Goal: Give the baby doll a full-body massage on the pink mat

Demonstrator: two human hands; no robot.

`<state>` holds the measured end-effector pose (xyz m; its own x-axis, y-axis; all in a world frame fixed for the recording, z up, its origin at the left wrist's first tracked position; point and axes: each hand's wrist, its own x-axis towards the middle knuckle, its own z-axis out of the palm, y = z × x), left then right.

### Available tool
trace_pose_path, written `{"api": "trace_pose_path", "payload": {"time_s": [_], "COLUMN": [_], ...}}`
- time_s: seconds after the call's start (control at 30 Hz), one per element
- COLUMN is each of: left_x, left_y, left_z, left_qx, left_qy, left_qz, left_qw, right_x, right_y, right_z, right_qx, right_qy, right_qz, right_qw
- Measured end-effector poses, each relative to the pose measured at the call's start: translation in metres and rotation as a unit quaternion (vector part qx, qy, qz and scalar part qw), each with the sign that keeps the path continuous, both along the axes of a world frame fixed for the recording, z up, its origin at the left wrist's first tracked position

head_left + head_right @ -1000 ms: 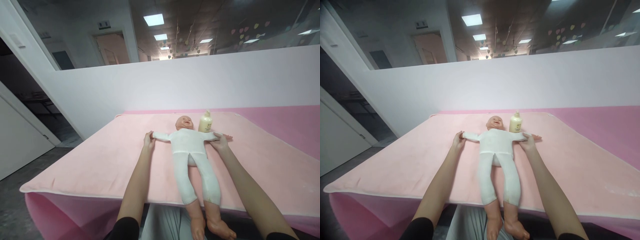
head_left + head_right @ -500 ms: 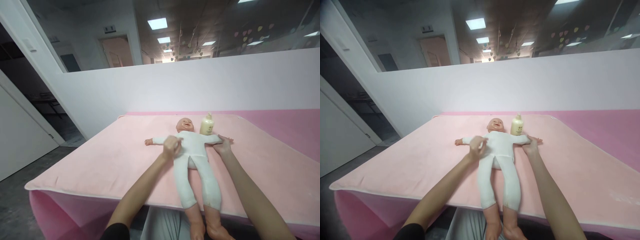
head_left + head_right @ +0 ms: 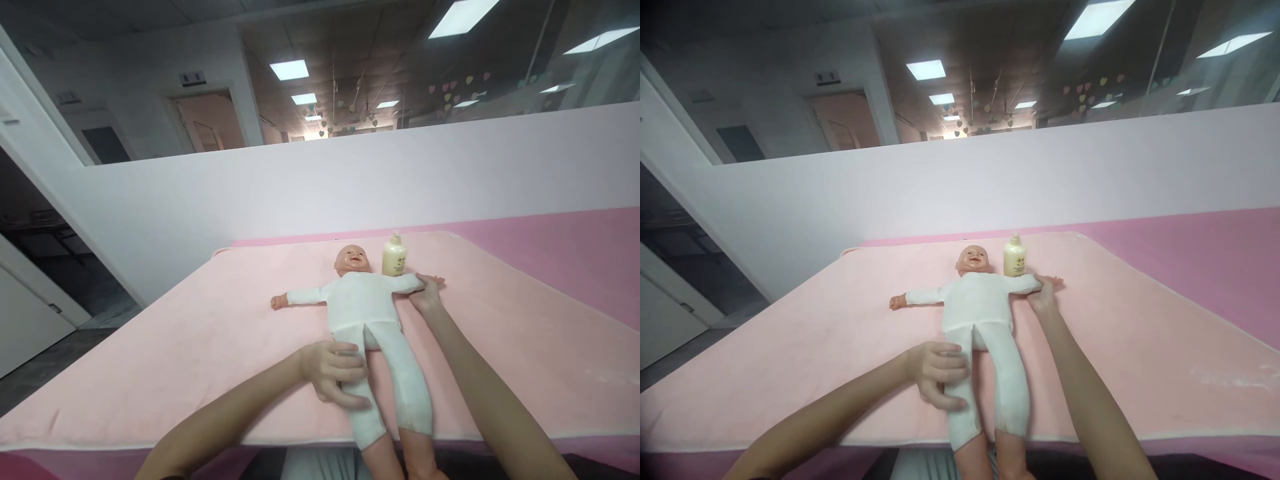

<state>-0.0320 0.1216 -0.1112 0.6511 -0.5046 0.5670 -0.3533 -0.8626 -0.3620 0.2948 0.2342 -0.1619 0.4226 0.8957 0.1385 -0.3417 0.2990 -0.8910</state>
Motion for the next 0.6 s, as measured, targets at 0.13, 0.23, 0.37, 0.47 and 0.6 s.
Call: {"api": "trace_pose_path", "payload": {"time_s": [0.13,0.23,0.37,0.47,0.6], "left_x": [0.013,0.024,0.043,0.050,0.046], "left_y": [-0.017,-0.034,-0.061,-0.084,-0.106], "left_z": [-0.013,-0.021,-0.024,-0.024,-0.023], "left_qx": [0.072,0.102,0.133,0.119,0.145], "left_qy": [0.071,0.168,0.118,0.051,-0.014], "left_qz": [-0.044,-0.079,-0.092,0.017,0.100], "left_qw": [0.994,0.977,0.980,0.991,0.984], "right_x": [-0.012,-0.021,-0.025,-0.025,-0.025], "right_y": [-0.012,-0.019,-0.023,-0.024,-0.025], "right_z": [0.016,0.028,0.035,0.037,0.038], "right_qx": [-0.062,-0.073,-0.064,-0.074,-0.069], "right_qy": [0.174,0.260,0.304,0.316,0.301], "right_qz": [-0.052,-0.068,-0.075,-0.072,-0.063], "right_qw": [0.981,0.960,0.948,0.943,0.949]}}
